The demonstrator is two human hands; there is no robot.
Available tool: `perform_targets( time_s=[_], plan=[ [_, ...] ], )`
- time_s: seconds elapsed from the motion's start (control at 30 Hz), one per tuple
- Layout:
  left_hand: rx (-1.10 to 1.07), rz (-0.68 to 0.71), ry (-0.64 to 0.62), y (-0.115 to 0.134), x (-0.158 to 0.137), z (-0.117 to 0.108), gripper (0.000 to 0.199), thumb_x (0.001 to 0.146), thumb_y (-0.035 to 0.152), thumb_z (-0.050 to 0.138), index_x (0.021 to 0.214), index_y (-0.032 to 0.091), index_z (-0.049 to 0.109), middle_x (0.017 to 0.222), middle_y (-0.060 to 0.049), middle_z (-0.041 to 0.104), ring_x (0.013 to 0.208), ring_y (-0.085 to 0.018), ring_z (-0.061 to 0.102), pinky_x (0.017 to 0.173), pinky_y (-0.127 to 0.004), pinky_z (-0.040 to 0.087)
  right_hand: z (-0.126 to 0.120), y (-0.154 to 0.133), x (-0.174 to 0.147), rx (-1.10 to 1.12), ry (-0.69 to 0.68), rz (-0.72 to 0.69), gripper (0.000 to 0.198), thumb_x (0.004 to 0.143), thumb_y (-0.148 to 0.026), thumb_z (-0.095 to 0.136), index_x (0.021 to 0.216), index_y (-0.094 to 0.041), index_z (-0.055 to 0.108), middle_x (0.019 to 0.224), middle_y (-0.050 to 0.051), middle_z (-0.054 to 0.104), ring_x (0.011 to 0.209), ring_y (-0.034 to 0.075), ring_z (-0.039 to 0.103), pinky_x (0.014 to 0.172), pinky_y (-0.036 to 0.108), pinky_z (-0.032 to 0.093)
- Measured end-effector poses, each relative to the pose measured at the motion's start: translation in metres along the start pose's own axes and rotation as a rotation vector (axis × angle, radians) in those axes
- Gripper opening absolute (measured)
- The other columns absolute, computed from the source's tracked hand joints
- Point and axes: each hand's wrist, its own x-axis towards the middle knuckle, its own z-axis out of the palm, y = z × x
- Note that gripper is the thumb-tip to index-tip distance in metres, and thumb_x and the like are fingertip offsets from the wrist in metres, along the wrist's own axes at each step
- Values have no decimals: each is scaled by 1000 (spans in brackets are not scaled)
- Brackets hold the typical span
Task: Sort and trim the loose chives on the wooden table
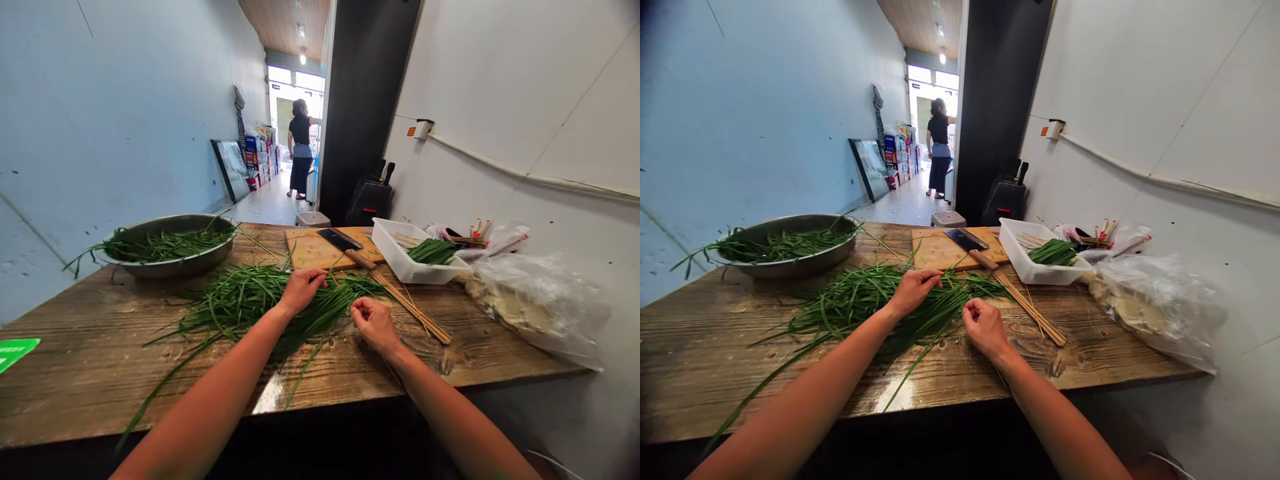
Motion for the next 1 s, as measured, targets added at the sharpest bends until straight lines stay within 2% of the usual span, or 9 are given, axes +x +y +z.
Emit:
perform_targets(
  time_s=[0.13,0.3,0.33,0.43,0.5,0.6,0.7,0.83,1.0],
  plan=[
    [6,19,-58,2,-3,3,22,77,24,48,74,16,68,74,-3,69,74,-15,61,76,-26,44,1,1,0,9,5,-4,15,75,-27,47,70,-17,56,57,-1,56,47,10,52,44,19,39],
    [26,161,-288,9,-5,-4,21,77,26,51,83,18,69,84,-4,69,77,-15,61,74,-24,44,0,2,0,-30,6,-15,15,76,-27,46,68,-17,55,56,-1,55,48,10,51,44,19,38],
    [46,162,-255,8,-4,-8,22,78,28,50,82,18,69,82,-4,69,76,-15,60,73,-24,44,0,2,0,-40,8,-18,15,76,-26,46,68,-17,55,56,-1,55,48,10,51,45,19,38],
    [140,113,-17,2,2,-22,23,79,32,50,80,18,69,79,-5,68,74,-17,59,74,-27,43,-1,0,-1,-80,21,-35,15,76,-26,46,68,-17,55,57,-1,55,48,10,50,46,19,37],
    [185,125,25,-4,4,-28,20,77,30,53,80,20,70,80,-5,67,76,-17,58,76,-28,43,-3,-3,-3,-115,40,-52,15,75,-26,47,68,-17,56,57,-1,55,48,10,49,46,19,37],
    [186,183,-124,-5,5,-29,17,75,29,56,79,23,70,81,-4,67,82,-17,58,80,-28,41,-5,-4,-9,-142,64,-64,15,76,-27,47,68,-18,55,56,-1,54,47,10,48,46,19,36],
    [87,159,-256,2,3,-22,21,77,31,52,87,23,70,86,-3,68,84,-16,58,81,-26,42,-7,-2,-12,-112,61,-38,16,77,-29,47,68,-18,55,56,-2,54,47,10,49,45,19,37],
    [-94,119,-355,12,-1,-11,27,76,25,50,97,21,67,96,-2,68,89,-16,60,85,-26,42,-8,3,-9,-24,65,3,18,77,-32,48,67,-18,54,55,-2,54,47,10,49,45,19,38],
    [-170,60,-450,8,-5,-8,27,71,23,54,93,20,68,93,-1,69,85,-17,61,81,-26,44,-8,3,-6,39,79,11,19,75,-34,49,67,-17,53,52,-3,52,44,9,47,42,18,37]
  ],
)
